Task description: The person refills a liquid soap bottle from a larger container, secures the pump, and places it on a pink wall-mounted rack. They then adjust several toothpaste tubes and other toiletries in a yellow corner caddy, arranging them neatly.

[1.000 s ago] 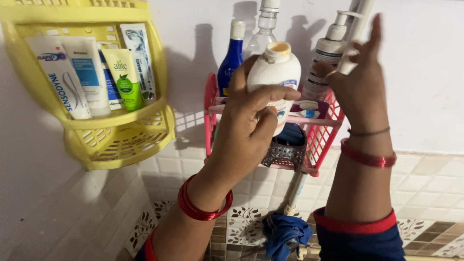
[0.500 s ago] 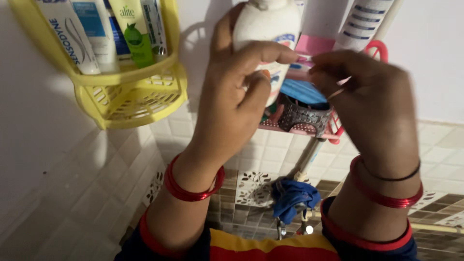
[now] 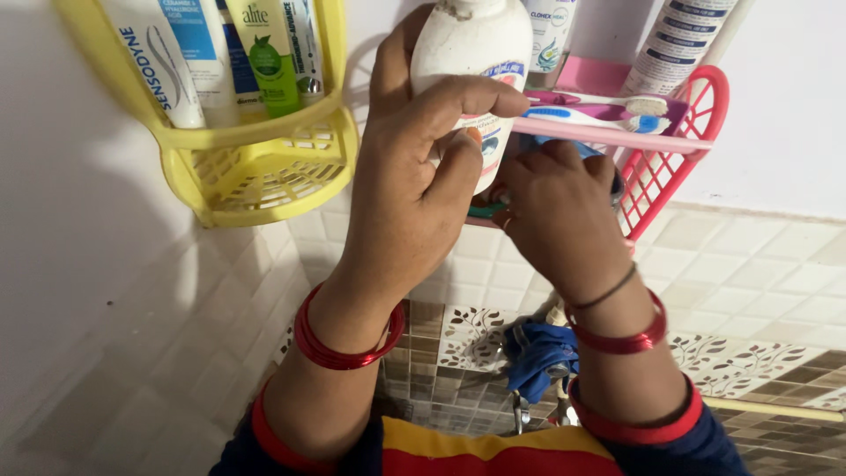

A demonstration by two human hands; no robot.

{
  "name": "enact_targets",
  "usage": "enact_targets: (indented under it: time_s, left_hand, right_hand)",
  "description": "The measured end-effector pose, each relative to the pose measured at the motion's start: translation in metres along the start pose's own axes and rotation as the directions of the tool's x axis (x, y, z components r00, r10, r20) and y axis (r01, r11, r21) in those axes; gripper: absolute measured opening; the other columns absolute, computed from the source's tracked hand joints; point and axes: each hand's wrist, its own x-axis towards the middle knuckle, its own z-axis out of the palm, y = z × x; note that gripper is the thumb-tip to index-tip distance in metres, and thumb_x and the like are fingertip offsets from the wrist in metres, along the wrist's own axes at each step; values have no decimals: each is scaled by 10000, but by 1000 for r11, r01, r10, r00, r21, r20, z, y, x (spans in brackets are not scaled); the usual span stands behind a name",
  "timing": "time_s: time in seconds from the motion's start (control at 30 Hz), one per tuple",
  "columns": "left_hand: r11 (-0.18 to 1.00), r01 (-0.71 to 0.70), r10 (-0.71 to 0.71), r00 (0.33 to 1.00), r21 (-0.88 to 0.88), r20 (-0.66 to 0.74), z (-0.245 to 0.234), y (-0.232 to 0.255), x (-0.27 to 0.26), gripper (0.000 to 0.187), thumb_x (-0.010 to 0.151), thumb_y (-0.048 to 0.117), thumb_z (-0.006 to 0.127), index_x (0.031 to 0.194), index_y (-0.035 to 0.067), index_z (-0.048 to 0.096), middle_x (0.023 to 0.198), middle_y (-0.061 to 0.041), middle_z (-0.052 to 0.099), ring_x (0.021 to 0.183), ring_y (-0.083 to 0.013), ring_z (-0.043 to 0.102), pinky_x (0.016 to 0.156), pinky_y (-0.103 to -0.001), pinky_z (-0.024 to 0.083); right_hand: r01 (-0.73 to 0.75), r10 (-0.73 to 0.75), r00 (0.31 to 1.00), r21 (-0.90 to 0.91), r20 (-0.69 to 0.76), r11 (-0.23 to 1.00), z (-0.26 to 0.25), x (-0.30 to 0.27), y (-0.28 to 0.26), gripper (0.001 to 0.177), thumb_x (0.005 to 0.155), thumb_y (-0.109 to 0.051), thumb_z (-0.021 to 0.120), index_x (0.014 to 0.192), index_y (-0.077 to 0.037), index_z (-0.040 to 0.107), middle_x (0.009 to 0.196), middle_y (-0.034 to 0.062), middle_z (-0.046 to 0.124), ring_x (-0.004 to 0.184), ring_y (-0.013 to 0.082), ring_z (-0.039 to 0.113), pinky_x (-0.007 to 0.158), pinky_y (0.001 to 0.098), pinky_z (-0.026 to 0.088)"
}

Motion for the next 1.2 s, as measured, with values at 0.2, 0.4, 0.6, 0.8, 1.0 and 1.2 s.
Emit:
enact_targets:
  time_s: [0.2, 0.4, 0.6, 0.8, 1.0, 1.2]
  left_hand:
    - [999, -23, 23, 1000, -25, 11, -2, -1, -7, 371, 961, -164, 526, 1170, 79, 713, 1538, -148, 391, 1380, -228, 543, 1125, -282, 535]
    - [999, -29, 29, 1000, -19, 13, 1, 6, -10, 310, 936, -149, 559, 1104, 64, 710, 1533, -174, 414, 1487, -296, 493, 1165, -322, 559]
    - [998, 48, -46, 998, -51, 36, -1, 16, -14, 376, 899, -163, 526, 1130, 66, 716, 1530, -189, 449, 1414, -305, 565, 1092, -338, 591]
    - [994, 65, -63, 998, -90, 24, -4, 20, -19, 355, 887, -188, 557, 1103, 60, 690, 1558, -185, 402, 1423, -316, 583, 1028, -322, 629]
    - [998, 65, -65, 998, -17, 24, -4, 27, -29, 352, 867, -200, 572, 1077, 59, 685, 1541, -183, 420, 1372, -321, 621, 952, -310, 643]
    - [992, 52, -57, 998, 117, 36, 0, 29, -28, 305, 845, -202, 617, 1024, 30, 700, 1538, -186, 421, 1327, -330, 641, 976, -331, 632]
  right_hand:
    - [5, -6, 1000, -85, -9, 996, 18, -2, 1, 129, 789, -127, 721, 917, -116, 736, 1025, 36, 732, 1041, 312, 622, 856, 572, 360]
    - [-53, 53, 999, -75, -2, 996, 9, -3, 1, 31, 813, -138, 697, 799, -121, 718, 907, 42, 740, 1015, 285, 638, 902, 567, 353]
    - [-85, 84, 996, -35, -33, 996, -17, -2, -1, 62, 851, -181, 695, 813, -142, 726, 774, 33, 721, 913, 269, 658, 898, 527, 365]
    - [-111, 111, 994, 48, 12, 993, -71, -15, -3, 66, 803, -178, 758, 861, -155, 779, 696, 31, 717, 782, 263, 675, 792, 497, 443]
    - [-105, 120, 987, 132, -110, 986, -128, -53, 31, 269, 859, -35, 707, 1122, 18, 731, 916, 123, 745, 813, 245, 712, 730, 359, 572]
    - [-230, 301, 943, 376, -140, 898, -131, -81, 80, 263, 1114, -67, 536, 1325, 84, 582, 950, 83, 690, 860, 186, 706, 823, 277, 605]
